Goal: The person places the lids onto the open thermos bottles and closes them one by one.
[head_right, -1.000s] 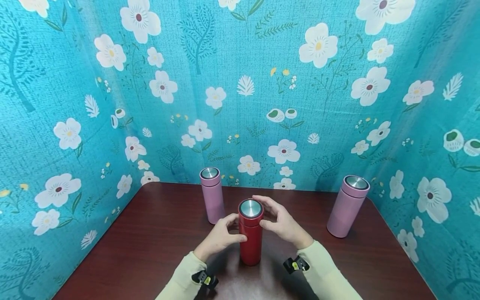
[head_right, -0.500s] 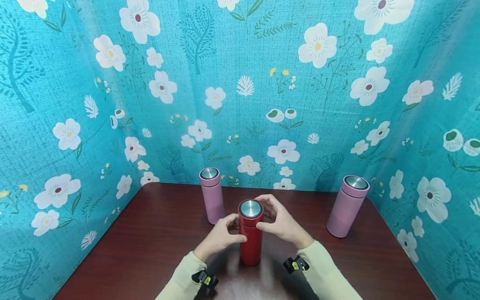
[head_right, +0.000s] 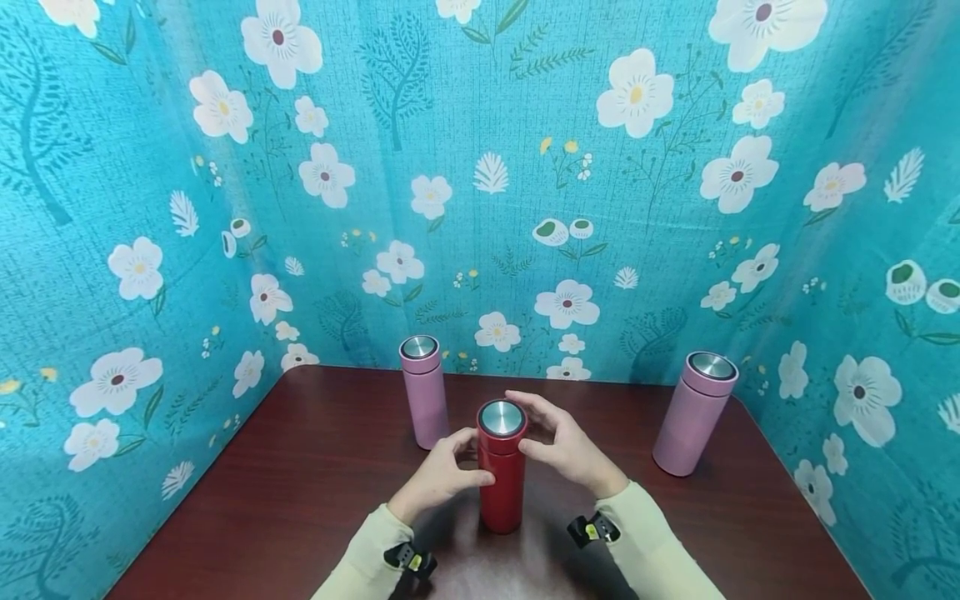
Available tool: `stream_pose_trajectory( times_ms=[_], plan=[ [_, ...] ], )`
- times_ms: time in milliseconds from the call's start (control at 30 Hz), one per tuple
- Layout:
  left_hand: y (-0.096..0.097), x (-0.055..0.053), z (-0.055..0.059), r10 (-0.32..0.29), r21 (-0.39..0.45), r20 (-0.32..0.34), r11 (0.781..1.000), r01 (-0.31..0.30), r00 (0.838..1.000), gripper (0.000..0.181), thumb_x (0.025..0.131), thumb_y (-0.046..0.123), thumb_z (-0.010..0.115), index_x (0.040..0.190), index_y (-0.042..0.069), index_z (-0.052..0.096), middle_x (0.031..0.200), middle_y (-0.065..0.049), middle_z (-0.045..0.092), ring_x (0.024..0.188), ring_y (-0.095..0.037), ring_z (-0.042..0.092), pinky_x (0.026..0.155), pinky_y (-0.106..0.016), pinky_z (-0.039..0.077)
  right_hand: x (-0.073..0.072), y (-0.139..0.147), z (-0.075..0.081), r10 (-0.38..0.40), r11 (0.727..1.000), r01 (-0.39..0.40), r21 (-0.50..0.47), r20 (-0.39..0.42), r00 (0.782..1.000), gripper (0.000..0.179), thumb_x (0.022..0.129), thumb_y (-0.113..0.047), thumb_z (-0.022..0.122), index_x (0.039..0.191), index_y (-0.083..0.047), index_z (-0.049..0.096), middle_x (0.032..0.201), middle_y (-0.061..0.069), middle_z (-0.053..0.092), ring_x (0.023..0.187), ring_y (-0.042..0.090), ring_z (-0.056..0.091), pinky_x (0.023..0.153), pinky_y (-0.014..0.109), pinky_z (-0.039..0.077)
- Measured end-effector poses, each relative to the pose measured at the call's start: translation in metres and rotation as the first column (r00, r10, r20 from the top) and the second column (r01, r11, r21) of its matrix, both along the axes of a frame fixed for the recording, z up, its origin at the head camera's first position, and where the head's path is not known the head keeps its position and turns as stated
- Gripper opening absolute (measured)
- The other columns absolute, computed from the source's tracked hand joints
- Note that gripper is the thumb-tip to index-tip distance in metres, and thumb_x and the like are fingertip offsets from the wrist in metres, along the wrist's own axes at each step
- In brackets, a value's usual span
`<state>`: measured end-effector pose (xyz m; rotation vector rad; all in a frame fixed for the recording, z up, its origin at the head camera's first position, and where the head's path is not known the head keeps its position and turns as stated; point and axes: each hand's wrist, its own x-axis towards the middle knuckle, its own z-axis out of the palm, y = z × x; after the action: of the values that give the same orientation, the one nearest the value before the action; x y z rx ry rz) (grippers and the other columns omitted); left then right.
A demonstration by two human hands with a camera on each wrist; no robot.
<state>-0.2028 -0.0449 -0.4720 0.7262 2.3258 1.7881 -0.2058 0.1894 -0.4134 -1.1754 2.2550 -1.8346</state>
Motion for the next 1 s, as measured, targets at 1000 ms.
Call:
stream_pose_trajectory(
  times_ms=[1000],
  plan=[
    [0.0005, 0.0003, 0.0016, 0.001, -0.004, -0.006, 1.0, -0.001, 1.0, 0.05, 0.078, 0.031, 0.077, 0.123, 0.021, 0.058, 0.114, 0.007, 0.061, 0.1, -0.013, 0.058, 0.083, -0.03, 0.049, -0.0006, -0.0025, -0.0013, -0.01, 0.999, 0.013, -0.033, 0.084, 0.996, 0.061, 0.08, -0.004, 0.072, 0.132, -0.005, 0.04, 0.123, 0.013, 0.055, 0.111, 0.023, 0.057, 0.086, 0.041, 0.05]
  ],
)
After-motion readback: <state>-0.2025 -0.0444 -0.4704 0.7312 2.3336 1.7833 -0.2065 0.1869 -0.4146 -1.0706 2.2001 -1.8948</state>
